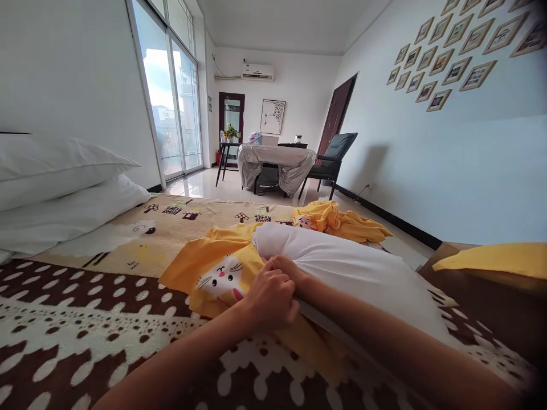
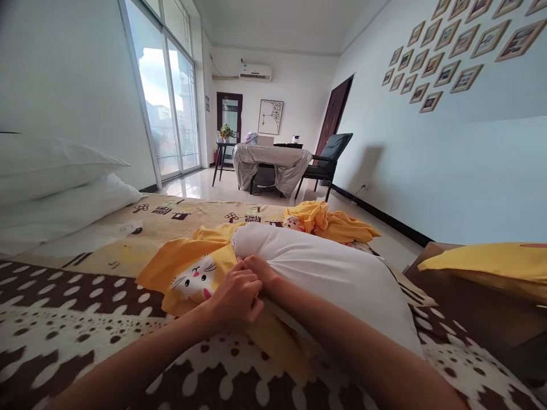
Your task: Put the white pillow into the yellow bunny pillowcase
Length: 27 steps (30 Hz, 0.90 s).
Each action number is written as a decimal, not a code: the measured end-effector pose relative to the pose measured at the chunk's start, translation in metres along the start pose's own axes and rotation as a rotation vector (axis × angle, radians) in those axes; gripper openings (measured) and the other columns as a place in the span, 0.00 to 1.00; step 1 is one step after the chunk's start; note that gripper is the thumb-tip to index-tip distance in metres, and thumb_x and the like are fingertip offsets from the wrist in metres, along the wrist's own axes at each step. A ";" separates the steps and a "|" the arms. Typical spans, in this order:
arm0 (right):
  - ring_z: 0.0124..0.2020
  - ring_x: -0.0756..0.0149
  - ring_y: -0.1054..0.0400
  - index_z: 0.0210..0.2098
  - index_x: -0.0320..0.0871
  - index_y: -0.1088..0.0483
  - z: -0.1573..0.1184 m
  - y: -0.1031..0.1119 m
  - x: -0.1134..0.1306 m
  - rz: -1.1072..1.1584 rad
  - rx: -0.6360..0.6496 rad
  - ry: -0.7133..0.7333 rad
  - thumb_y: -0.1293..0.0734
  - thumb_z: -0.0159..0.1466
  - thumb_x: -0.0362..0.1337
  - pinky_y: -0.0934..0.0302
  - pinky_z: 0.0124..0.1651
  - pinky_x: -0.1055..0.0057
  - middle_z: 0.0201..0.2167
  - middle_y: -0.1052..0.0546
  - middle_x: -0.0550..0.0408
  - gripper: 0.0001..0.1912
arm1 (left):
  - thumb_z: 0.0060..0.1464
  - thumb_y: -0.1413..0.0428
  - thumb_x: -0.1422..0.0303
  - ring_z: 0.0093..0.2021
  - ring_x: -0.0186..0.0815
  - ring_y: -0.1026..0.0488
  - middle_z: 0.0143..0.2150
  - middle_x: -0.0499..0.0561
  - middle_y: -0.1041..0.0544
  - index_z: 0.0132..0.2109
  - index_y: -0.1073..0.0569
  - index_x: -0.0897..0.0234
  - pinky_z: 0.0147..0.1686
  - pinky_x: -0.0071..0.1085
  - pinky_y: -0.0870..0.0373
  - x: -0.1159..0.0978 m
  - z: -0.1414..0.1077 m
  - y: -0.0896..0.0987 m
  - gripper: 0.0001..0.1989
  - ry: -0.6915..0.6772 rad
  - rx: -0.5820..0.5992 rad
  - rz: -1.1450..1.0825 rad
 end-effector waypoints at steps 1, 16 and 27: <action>0.30 0.70 0.33 0.35 0.39 0.29 0.001 -0.002 0.001 -0.002 0.016 -0.009 0.40 0.67 0.39 0.37 0.36 0.69 0.30 0.26 0.54 0.12 | 0.44 0.49 0.71 0.30 0.38 0.29 0.25 0.54 0.25 0.24 0.28 0.64 0.45 0.38 0.38 0.000 0.001 -0.001 0.07 -0.002 -0.012 -0.011; 0.49 0.56 0.42 0.39 0.41 0.27 -0.054 0.054 0.019 0.550 -0.090 0.278 0.36 0.55 0.33 0.49 0.53 0.58 0.48 0.32 0.47 0.12 | 0.57 0.56 0.77 0.57 0.42 0.40 0.53 0.58 0.31 0.43 0.30 0.65 0.53 0.41 0.47 0.034 -0.068 0.015 0.13 -0.050 -0.283 0.242; 0.21 0.72 0.39 0.25 0.40 0.31 -0.072 0.011 -0.044 1.970 -0.159 -0.372 0.32 0.48 0.42 0.45 0.25 0.76 0.20 0.29 0.58 0.11 | 0.56 0.61 0.46 0.20 0.36 0.31 0.19 0.54 0.27 0.19 0.31 0.64 0.24 0.30 0.40 0.151 -0.160 0.014 0.31 0.963 0.142 -0.323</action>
Point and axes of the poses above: each hand's wrist, its own z-axis towards the middle knuckle, its own y-axis out of the back of the hand, x = y × z, the point moved 4 cm from there along z, towards the middle knuckle
